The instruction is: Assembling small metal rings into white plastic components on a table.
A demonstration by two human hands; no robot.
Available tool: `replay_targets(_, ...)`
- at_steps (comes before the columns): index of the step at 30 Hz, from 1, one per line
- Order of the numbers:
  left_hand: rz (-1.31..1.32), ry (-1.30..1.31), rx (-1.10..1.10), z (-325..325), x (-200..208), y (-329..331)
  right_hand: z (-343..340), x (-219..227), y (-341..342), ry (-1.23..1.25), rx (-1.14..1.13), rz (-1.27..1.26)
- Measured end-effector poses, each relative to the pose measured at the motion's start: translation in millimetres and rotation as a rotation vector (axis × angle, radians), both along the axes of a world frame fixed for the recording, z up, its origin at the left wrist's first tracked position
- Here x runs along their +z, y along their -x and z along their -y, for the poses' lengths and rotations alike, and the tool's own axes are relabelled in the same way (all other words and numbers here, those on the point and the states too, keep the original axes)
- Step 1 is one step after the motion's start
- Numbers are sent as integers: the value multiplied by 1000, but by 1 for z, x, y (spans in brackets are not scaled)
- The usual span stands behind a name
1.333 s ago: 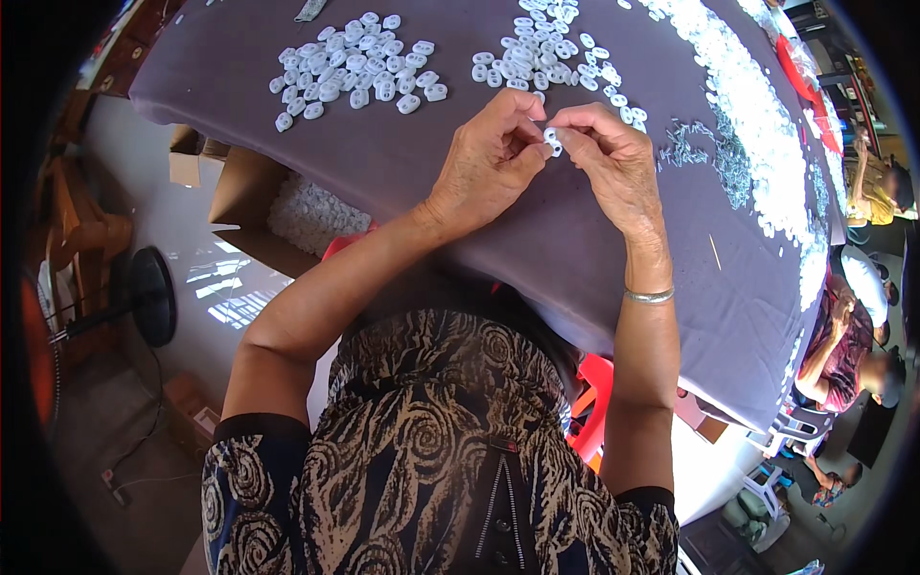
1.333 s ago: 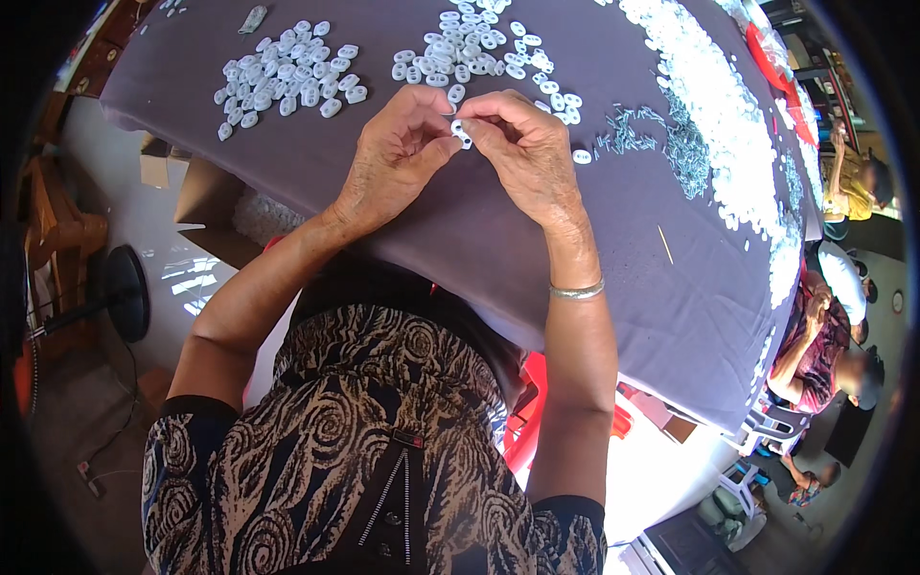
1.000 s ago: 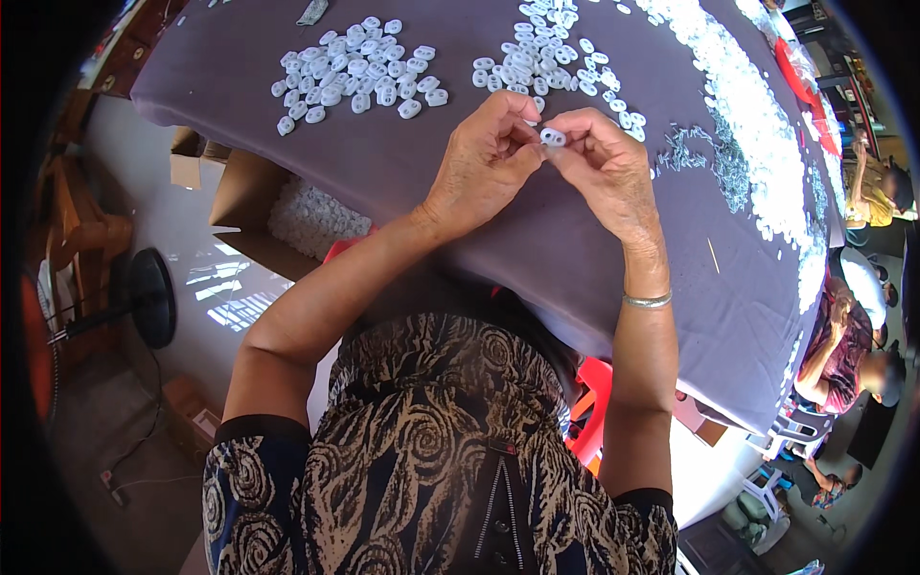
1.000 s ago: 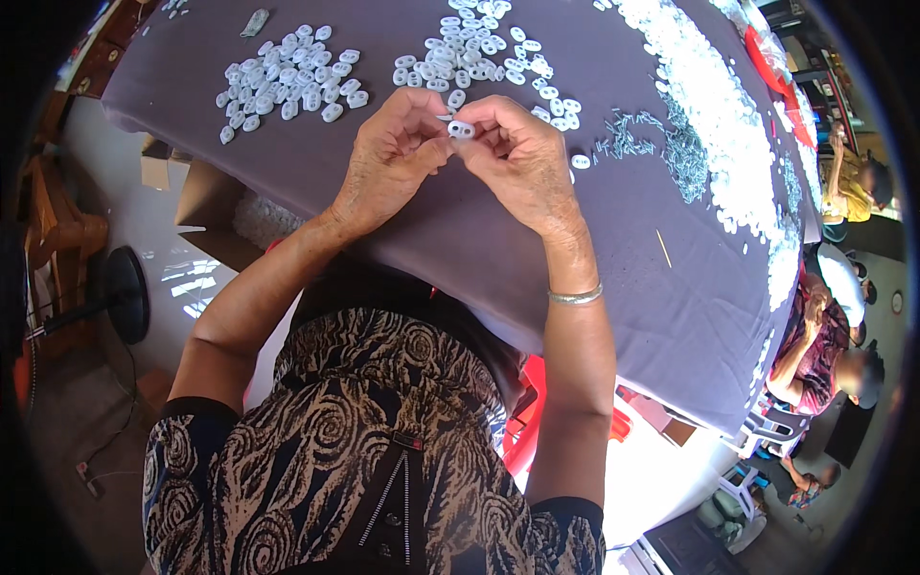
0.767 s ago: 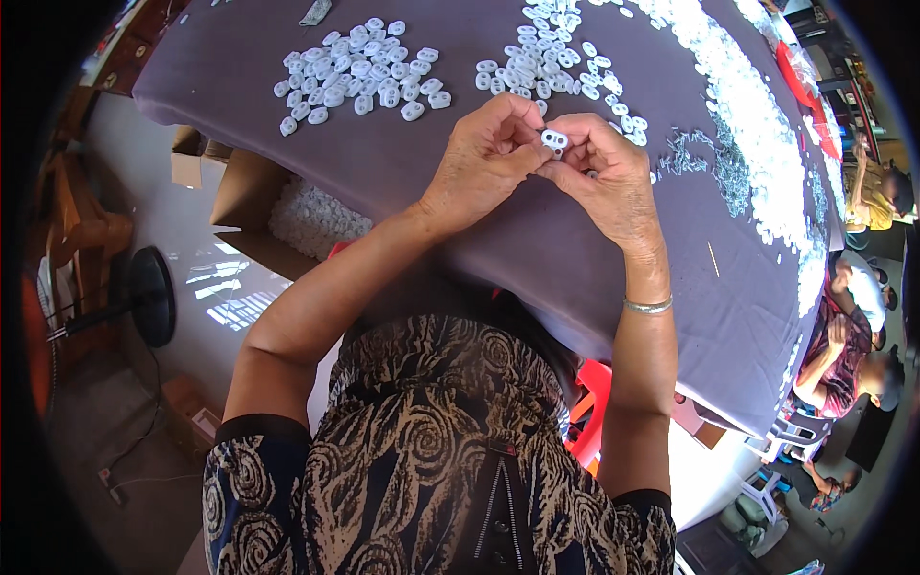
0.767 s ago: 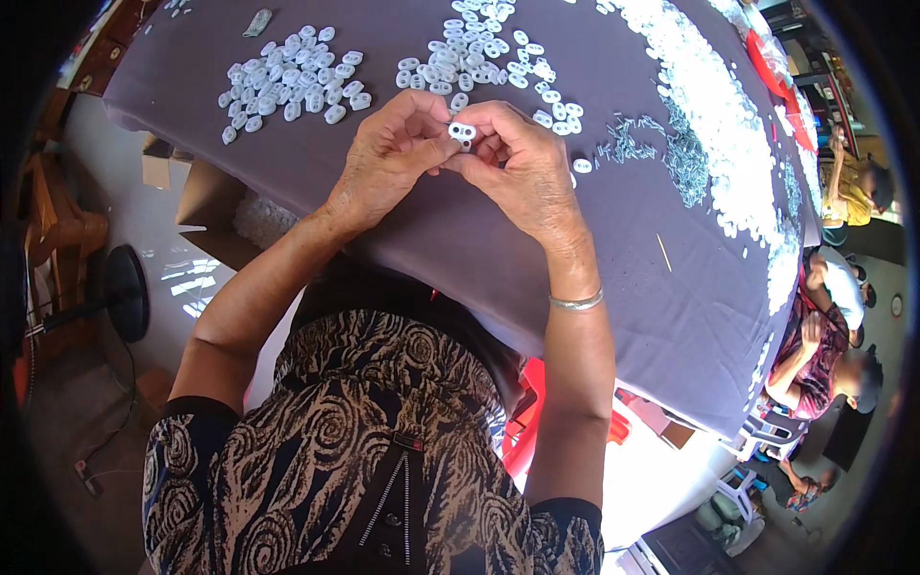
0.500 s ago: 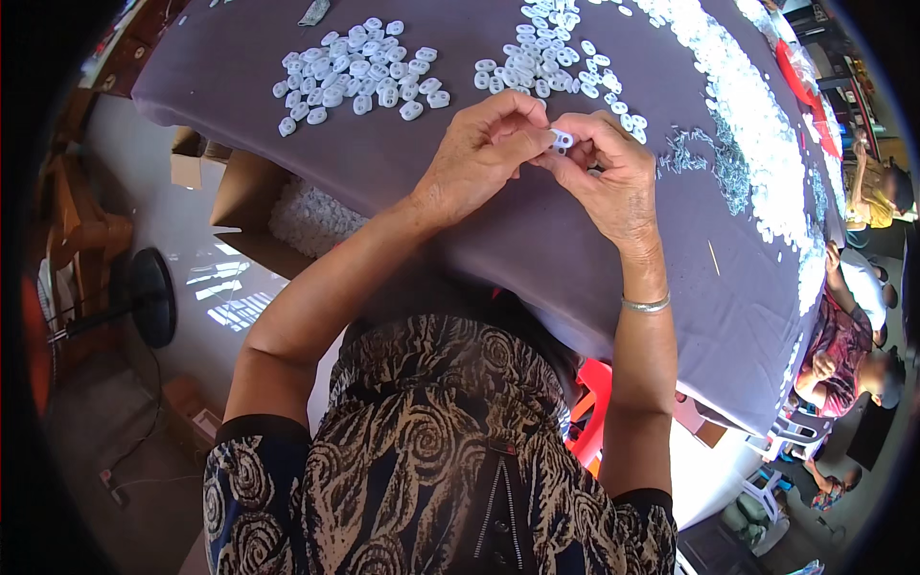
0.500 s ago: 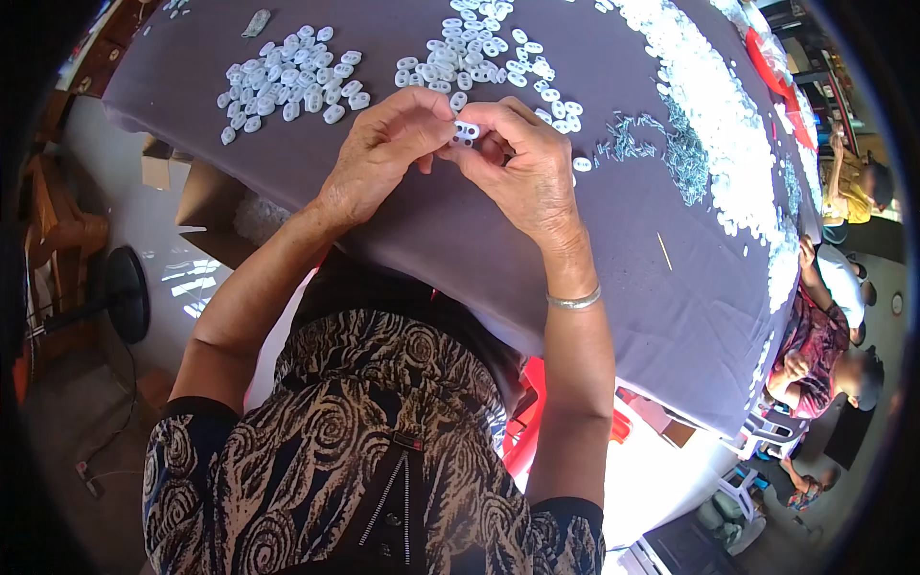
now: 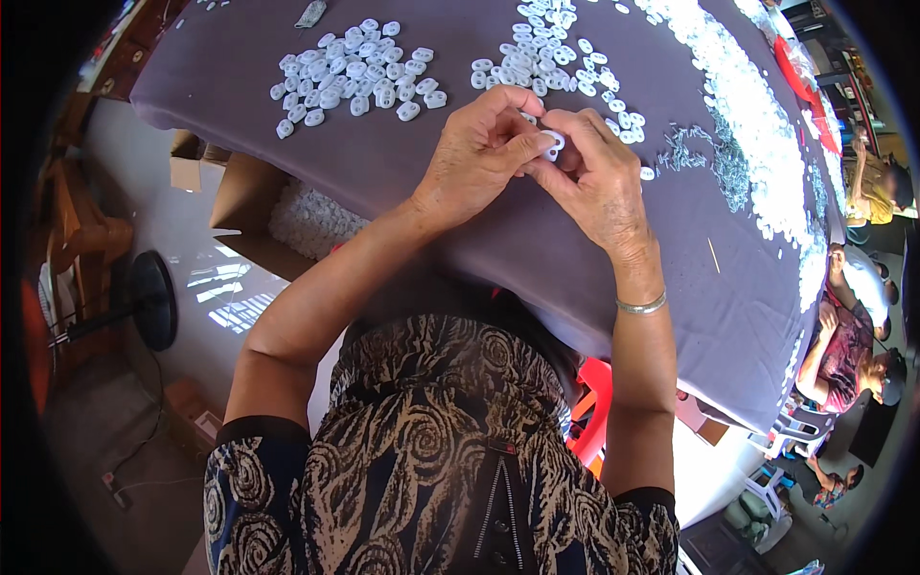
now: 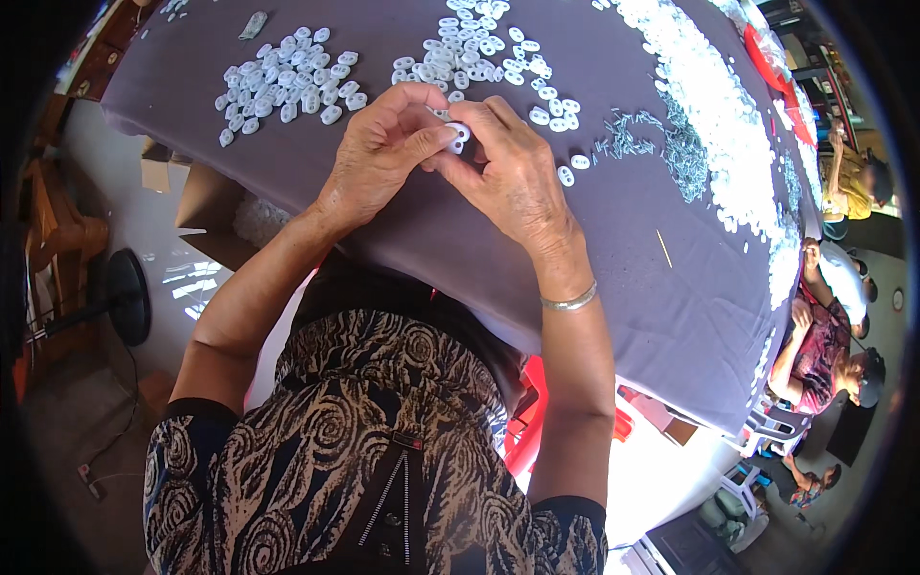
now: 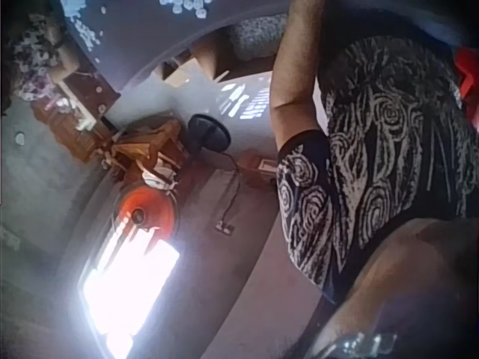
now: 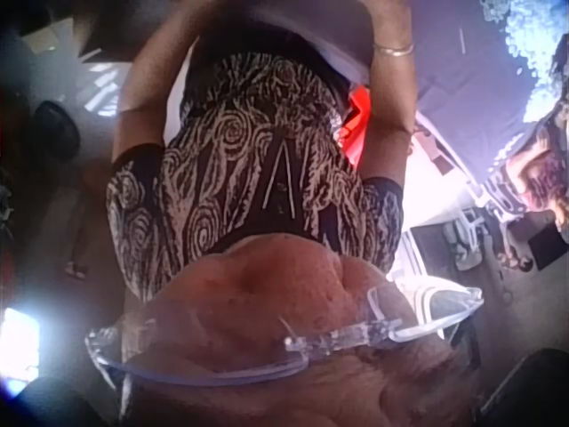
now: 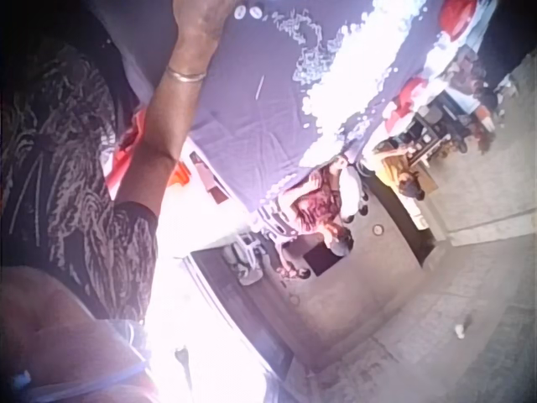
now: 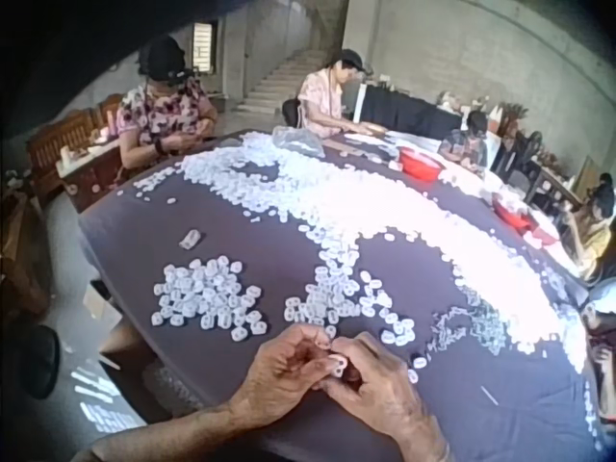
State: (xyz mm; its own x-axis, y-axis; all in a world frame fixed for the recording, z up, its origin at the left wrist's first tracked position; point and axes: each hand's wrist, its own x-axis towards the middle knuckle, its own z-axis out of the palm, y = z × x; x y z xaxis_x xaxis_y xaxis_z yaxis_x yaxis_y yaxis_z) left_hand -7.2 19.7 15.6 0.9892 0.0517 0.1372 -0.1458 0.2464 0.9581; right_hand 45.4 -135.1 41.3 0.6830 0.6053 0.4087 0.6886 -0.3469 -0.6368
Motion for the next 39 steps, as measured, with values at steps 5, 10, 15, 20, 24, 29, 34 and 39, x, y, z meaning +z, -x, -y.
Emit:
replay_targets(5,-32,-24,-35,-2,-3,-1,5,-4,-5,218,46,319)
replay_targets(10,-141,-52,-41,0,4,1,4,-3,-1,336,13,335)
replay_targets(15,-134,10,-25,4,3,3,6,-6,-1,319,42,349)
replay_targets(20,-131,-47,-56,0,7,4,2,-8,3,233,60,176)
replay_targets(24,-63,141,-10,5,9,5,-2,-9,7,150,62,155)
replay_targets(29,199,69,45,24,10,11,-12,-10,15,-55,194,135)
replay_targets(34,47,399,166,43,3,20,-13,-25,26,-104,229,93)
replay_targets(39,24,436,266,49,4,18,-11,-29,27,-60,232,111)
